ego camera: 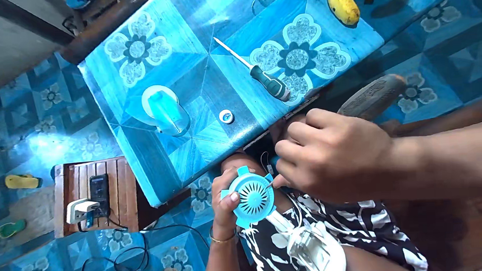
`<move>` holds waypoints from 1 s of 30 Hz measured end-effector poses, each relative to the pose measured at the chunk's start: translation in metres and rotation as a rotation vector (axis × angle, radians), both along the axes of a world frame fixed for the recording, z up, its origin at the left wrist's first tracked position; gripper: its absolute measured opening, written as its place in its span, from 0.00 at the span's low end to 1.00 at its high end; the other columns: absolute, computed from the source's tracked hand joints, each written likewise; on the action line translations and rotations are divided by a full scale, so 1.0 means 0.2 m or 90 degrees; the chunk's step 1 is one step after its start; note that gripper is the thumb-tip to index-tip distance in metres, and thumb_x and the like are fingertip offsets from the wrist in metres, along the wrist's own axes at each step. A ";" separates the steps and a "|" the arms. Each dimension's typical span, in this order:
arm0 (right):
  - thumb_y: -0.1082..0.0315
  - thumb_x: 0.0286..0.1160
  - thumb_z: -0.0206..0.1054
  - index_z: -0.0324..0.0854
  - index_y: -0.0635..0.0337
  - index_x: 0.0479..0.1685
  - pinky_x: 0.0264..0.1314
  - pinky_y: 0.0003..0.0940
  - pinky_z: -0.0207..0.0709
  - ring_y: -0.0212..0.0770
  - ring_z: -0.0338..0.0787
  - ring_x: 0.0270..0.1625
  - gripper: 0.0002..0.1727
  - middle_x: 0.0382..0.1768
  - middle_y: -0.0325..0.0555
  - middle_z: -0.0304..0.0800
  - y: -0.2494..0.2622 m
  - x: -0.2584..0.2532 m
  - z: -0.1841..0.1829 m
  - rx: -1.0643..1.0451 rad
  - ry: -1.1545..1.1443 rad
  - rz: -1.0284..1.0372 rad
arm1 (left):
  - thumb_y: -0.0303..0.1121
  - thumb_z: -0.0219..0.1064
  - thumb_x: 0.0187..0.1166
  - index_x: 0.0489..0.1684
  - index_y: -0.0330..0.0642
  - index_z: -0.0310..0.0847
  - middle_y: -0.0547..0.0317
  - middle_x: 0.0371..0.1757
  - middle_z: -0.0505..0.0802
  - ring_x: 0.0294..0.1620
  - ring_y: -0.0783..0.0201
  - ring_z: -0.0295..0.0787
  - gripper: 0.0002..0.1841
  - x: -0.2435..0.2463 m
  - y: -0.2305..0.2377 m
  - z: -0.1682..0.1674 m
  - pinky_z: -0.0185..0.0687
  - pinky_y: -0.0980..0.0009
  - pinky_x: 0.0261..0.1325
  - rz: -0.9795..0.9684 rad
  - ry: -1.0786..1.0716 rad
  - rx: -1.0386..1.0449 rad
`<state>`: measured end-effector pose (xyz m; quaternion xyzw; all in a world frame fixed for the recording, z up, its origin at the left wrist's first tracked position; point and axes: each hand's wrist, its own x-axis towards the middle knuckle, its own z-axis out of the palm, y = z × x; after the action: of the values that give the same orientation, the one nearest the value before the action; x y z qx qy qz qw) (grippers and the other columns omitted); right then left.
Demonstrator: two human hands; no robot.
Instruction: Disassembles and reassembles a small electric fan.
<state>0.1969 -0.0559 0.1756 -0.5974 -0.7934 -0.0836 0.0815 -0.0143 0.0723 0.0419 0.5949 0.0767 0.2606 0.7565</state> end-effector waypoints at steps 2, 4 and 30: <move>0.56 0.84 0.57 0.79 0.56 0.15 0.27 0.42 0.62 0.47 0.76 0.24 0.25 0.19 0.44 0.74 0.00 -0.01 -0.03 0.003 0.013 0.003 | 0.55 0.63 0.78 0.53 0.49 0.92 0.70 0.48 0.96 0.51 0.78 0.91 0.22 0.00 -0.01 0.00 0.86 0.76 0.58 -0.002 0.001 -0.001; 0.54 0.85 0.57 0.78 0.56 0.15 0.28 0.42 0.62 0.46 0.75 0.23 0.26 0.18 0.44 0.73 0.00 -0.02 -0.05 0.011 0.021 0.001 | 0.56 0.63 0.78 0.53 0.49 0.92 0.69 0.48 0.96 0.51 0.77 0.91 0.23 0.00 -0.01 0.00 0.86 0.75 0.58 0.001 0.000 0.001; 0.71 0.80 0.57 0.76 0.59 0.16 0.19 0.38 0.57 0.44 0.71 0.16 0.19 0.15 0.43 0.71 0.05 -0.06 -0.04 0.015 0.023 0.037 | 0.58 0.61 0.79 0.47 0.50 0.93 0.74 0.44 0.96 0.47 0.81 0.90 0.23 0.05 0.00 0.01 0.86 0.78 0.54 -0.001 0.030 0.049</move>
<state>0.1849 -0.0456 0.1677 -0.5746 -0.8077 -0.0799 0.1053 -0.0047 0.0725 0.0441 0.6295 0.0837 0.2489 0.7313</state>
